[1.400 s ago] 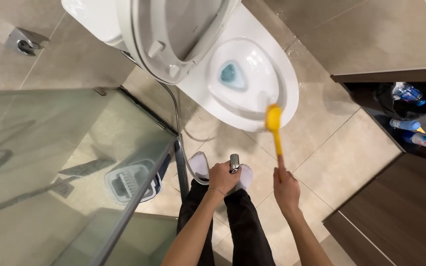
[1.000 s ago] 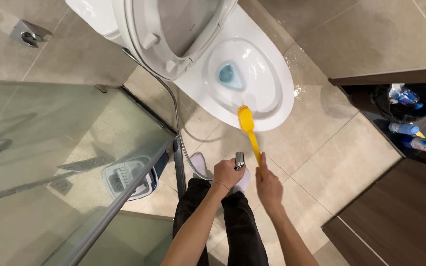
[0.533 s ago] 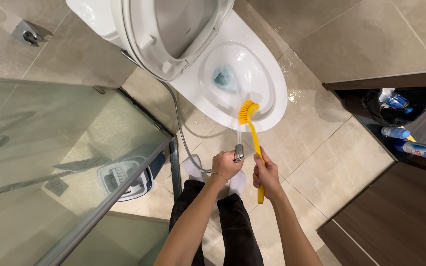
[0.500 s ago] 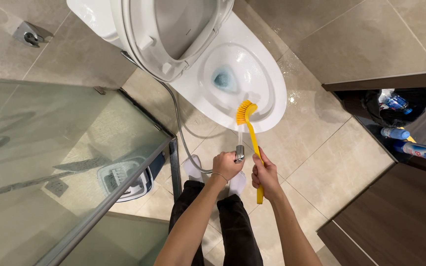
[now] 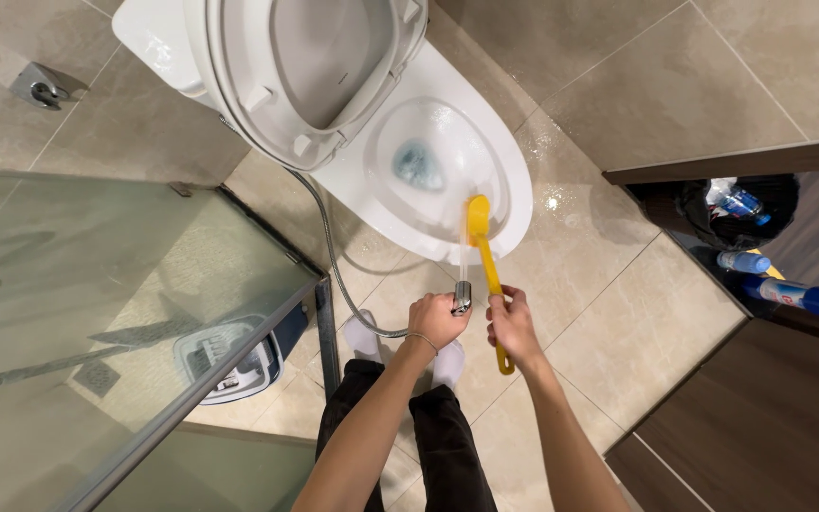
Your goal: The person scrubs the inside of a white toilet bowl using a yellow toilet brush while simultaneously rinsing it with a handheld bidet sprayer. They clean the bowl's interior surfaces and the underside of the toilet seat, then rinse the brush itself before placing it back in its holder.
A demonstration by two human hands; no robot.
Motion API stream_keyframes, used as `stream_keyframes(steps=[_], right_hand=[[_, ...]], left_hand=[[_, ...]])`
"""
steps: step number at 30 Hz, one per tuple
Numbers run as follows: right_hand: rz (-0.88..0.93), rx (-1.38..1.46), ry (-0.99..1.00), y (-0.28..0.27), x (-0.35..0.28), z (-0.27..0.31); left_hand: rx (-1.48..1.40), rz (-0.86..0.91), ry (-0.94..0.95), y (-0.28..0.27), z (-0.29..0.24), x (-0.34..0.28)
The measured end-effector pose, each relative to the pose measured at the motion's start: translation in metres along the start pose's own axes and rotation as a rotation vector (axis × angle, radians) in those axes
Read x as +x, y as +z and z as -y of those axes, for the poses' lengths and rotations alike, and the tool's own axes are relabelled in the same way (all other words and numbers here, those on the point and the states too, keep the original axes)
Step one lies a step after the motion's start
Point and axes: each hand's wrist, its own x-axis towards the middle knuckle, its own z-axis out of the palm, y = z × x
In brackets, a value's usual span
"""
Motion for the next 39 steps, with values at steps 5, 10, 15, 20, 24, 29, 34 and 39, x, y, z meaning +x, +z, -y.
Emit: stream_keyframes(steps=[5,10,15,20,24,29,34,39], right_hand=[[-0.035,-0.378,-0.099,-0.024,-0.017,0.053],[-0.135,-1.333,-0.142,-0.03,0.028,0.015],[-0.328,-1.543,-0.41,-0.021,0.083,0.083],[-0.415,-1.443,-0.629,-0.033,0.094,-0.021],[-0.187,-1.32,-0.169,-0.05,0.064,0.065],[-0.08,-1.288,-0.085,-0.021,0.06,0.037],[-0.074,-0.963,-0.138,-0.035,0.0,0.032],[-0.259,-0.661,-0.319,-0.072,-0.033,-0.006]], left_hand=[[-0.029,0.036,0.007,-0.012,-0.006,0.001],[-0.068,0.013,0.029,-0.01,0.005,0.007],[-0.061,0.064,0.013,-0.012,0.014,0.018],[-0.012,0.127,0.059,-0.016,0.009,0.013],[-0.025,0.151,0.081,-0.014,0.002,0.017],[0.065,0.145,0.087,-0.006,-0.01,0.022],[0.109,0.135,0.074,0.005,-0.017,0.018],[0.077,0.117,0.108,0.022,-0.034,0.004]])
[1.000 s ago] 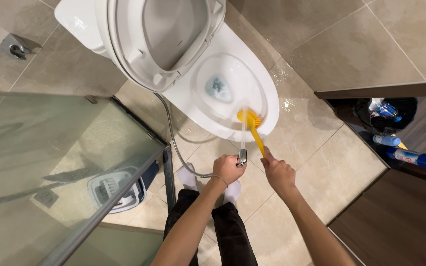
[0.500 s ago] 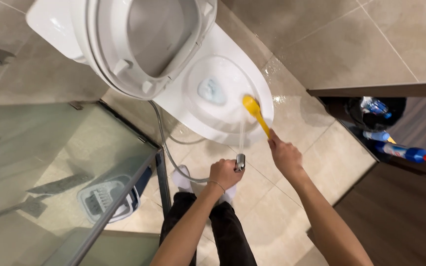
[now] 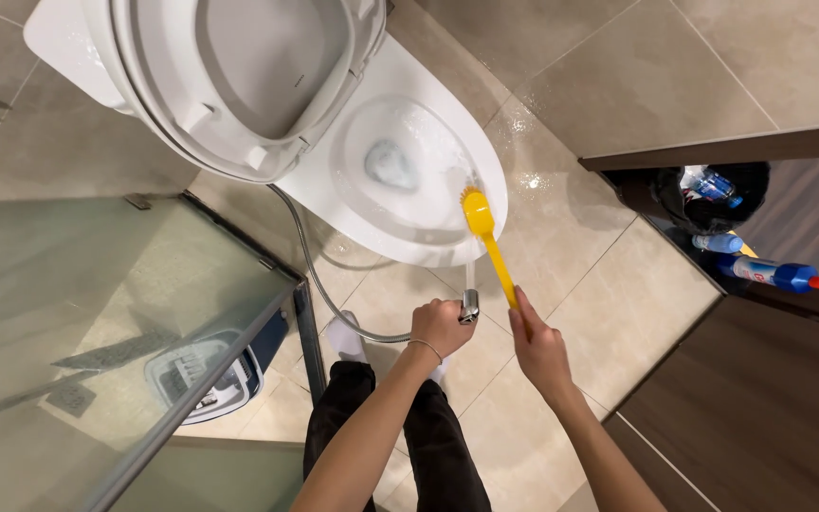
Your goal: The person scrubs the inside of a white toilet bowl using a yellow toilet brush while simultaneously rinsing it with a handheld bidet sprayer. They clean the bowl's interior surfaces and the underside of the toilet seat, then rinse the brush itself before placing it back in its holder.
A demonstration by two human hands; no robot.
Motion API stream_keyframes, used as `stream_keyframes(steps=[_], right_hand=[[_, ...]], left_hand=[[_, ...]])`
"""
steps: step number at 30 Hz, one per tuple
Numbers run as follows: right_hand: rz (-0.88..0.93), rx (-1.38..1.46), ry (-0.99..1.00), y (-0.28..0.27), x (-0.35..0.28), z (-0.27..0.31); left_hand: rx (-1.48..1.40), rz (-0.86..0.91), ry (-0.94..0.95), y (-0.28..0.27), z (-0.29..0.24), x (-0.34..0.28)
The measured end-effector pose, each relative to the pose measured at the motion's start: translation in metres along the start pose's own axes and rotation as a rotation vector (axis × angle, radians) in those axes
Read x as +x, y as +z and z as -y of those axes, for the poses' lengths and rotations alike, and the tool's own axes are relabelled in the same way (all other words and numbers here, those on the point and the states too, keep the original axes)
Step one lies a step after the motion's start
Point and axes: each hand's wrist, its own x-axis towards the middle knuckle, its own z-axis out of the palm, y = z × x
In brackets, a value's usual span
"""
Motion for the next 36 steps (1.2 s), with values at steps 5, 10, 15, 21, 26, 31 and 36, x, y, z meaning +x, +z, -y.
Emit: stream_keyframes(steps=[5,10,15,21,26,31,36], right_hand=[[0.08,-0.016,0.16,-0.026,-0.007,0.006],[0.153,-0.269,0.1,-0.031,0.006,0.005],[-0.066,-0.173,0.015,-0.015,0.044,-0.011],[-0.245,0.079,0.008,0.02,0.004,-0.077],[-0.275,0.022,-0.123,0.024,0.028,-0.038],[-0.218,-0.157,-0.125,0.026,0.02,-0.015],[-0.263,-0.003,-0.105,0.022,0.097,0.022]], left_hand=[[0.01,0.002,-0.014,0.006,-0.013,0.0],[-0.01,-0.024,-0.001,0.01,-0.017,-0.002],[-0.004,-0.028,-0.008,0.0,-0.024,0.002],[0.01,0.008,-0.013,0.006,-0.026,0.009],[0.018,0.017,-0.085,0.008,-0.035,0.019],[0.046,-0.012,-0.087,-0.008,-0.044,0.031],[-0.033,-0.053,-0.088,-0.04,-0.053,0.047]])
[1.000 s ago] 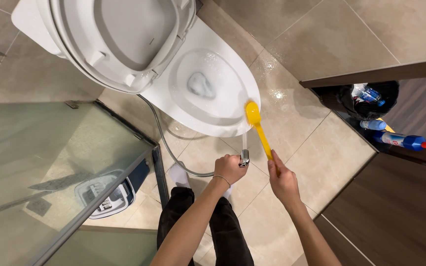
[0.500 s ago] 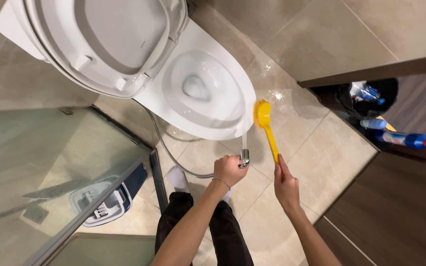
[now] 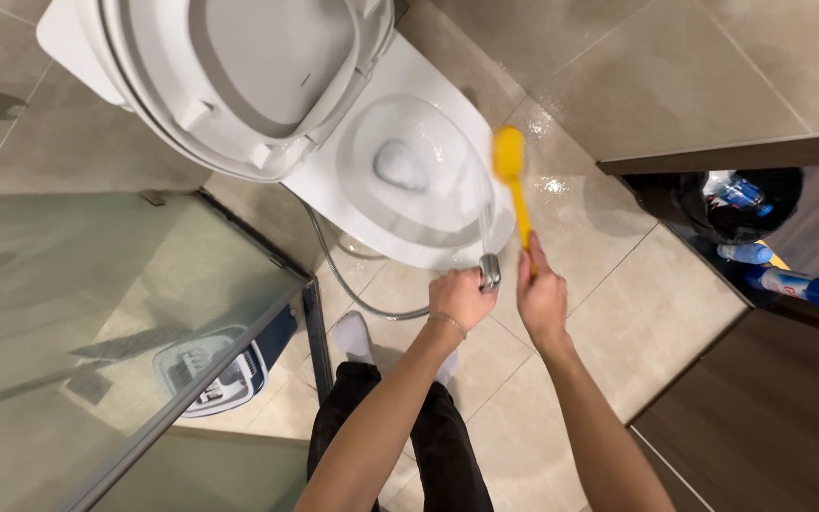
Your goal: The person scrubs the inside of a white toilet bowl using a yellow toilet brush while simultaneously rinsing it with a handheld bidet sprayer. They clean the bowl's interior surfaces and the underside of the toilet seat, then rinse the brush itself before placing it back in its holder.
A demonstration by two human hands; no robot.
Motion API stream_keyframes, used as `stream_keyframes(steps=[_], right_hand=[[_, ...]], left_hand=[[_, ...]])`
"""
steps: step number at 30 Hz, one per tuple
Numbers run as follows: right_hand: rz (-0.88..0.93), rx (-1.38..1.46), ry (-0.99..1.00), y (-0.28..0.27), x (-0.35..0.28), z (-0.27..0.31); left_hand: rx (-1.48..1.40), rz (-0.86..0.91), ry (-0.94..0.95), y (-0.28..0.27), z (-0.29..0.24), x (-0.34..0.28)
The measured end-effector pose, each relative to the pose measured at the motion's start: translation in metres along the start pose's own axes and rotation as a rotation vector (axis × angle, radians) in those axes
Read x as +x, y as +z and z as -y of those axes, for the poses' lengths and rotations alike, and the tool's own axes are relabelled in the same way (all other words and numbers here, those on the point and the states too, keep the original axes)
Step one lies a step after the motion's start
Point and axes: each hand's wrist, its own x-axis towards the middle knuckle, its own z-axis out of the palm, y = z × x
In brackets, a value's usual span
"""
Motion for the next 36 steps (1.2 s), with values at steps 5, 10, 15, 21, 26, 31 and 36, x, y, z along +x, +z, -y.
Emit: stream_keyframes(steps=[5,10,15,21,26,31,36], right_hand=[[0.166,-0.069,0.064,0.002,0.028,0.061],[0.197,-0.041,0.007,0.015,0.063,0.109],[0.23,-0.036,0.006,0.022,0.076,0.13],[0.276,-0.078,-0.032,0.018,0.074,0.163],[0.306,0.037,-0.002,0.029,0.073,0.19],[0.217,-0.041,-0.038,0.028,0.092,0.201],[0.263,-0.072,0.002,0.002,0.047,0.178]], left_hand=[[0.036,-0.049,-0.023,-0.024,-0.002,0.008],[-0.021,-0.122,-0.059,-0.062,0.006,0.017],[-0.058,-0.186,-0.048,-0.073,0.03,0.013],[-0.066,-0.271,-0.023,-0.095,0.032,0.017],[-0.078,-0.278,-0.015,-0.116,0.04,0.021],[-0.109,-0.229,-0.042,-0.133,0.055,0.011],[-0.12,-0.145,-0.068,-0.123,0.06,0.006]])
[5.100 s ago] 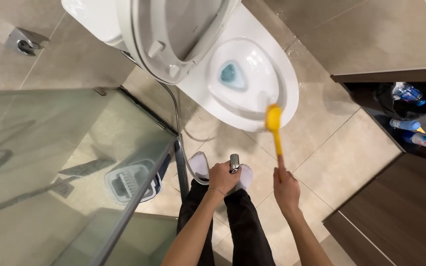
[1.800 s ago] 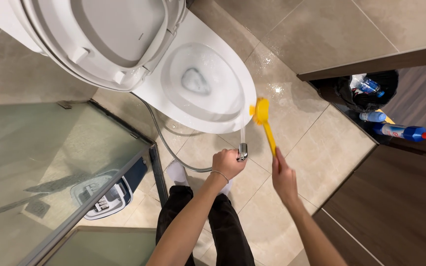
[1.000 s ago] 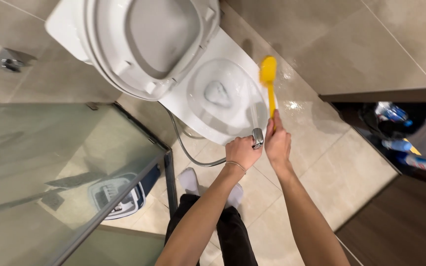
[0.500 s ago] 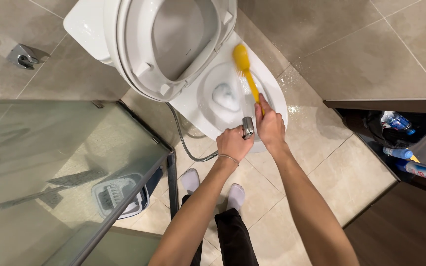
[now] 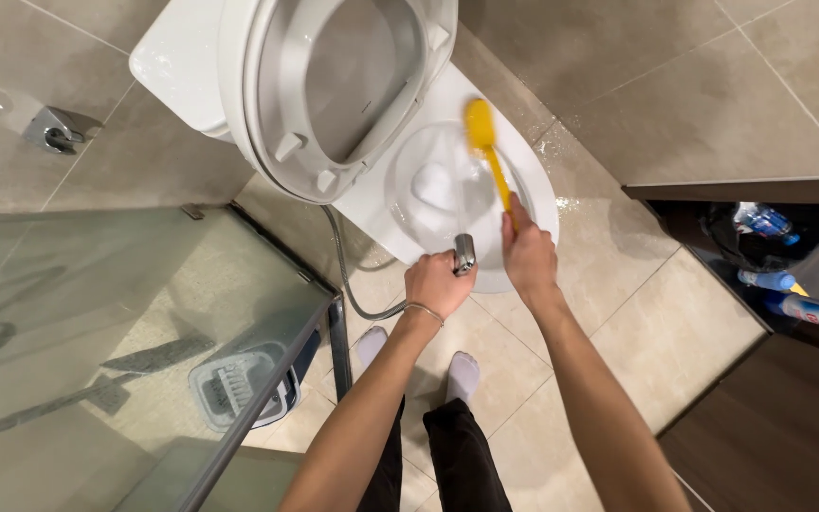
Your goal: The person scrubs the inside of a white toilet bowl using a yellow toilet brush while simultaneously rinsing it with a handheld bidet sprayer. They clean the bowl's interior surfaces and the underside of the toilet seat, then rinse the brush itself before placing it back in its holder.
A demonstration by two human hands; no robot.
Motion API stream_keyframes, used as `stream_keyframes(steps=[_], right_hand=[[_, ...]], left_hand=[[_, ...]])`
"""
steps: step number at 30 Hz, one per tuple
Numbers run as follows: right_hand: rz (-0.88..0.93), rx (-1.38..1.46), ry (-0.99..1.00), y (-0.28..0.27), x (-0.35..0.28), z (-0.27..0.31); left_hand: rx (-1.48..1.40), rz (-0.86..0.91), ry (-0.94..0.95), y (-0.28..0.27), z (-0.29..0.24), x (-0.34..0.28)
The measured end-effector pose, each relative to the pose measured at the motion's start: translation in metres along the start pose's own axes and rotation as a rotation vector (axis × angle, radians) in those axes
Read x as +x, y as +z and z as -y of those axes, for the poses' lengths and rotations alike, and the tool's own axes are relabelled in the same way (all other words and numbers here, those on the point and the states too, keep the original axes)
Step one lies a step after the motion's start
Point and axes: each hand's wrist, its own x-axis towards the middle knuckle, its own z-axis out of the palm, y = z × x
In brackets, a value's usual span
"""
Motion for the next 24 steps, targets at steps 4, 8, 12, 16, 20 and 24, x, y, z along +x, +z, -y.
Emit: stream_keyframes(steps=[4,8,12,16,20,24], right_hand=[[-0.159,0.05,0.072,0.021,0.012,-0.04],[-0.111,-0.04,0.01,0.019,-0.022,-0.056],[-0.154,-0.096,0.078,0.02,-0.067,-0.096],[-0.031,-0.065,0.258,0.008,-0.116,-0.114],[-0.093,-0.072,0.178,0.01,-0.07,-0.133],[-0.162,0.076,0.157,0.01,-0.085,-0.137]], left_hand=[[0.061,0.046,0.024,0.006,-0.009,-0.01],[0.038,0.098,0.042,0.024,-0.011,-0.022],[0.074,0.111,0.07,0.033,-0.016,-0.03],[0.039,0.167,0.083,0.063,-0.011,-0.047],[0.107,0.224,0.121,0.082,-0.011,-0.057],[0.128,0.229,0.137,0.098,-0.009,-0.065]])
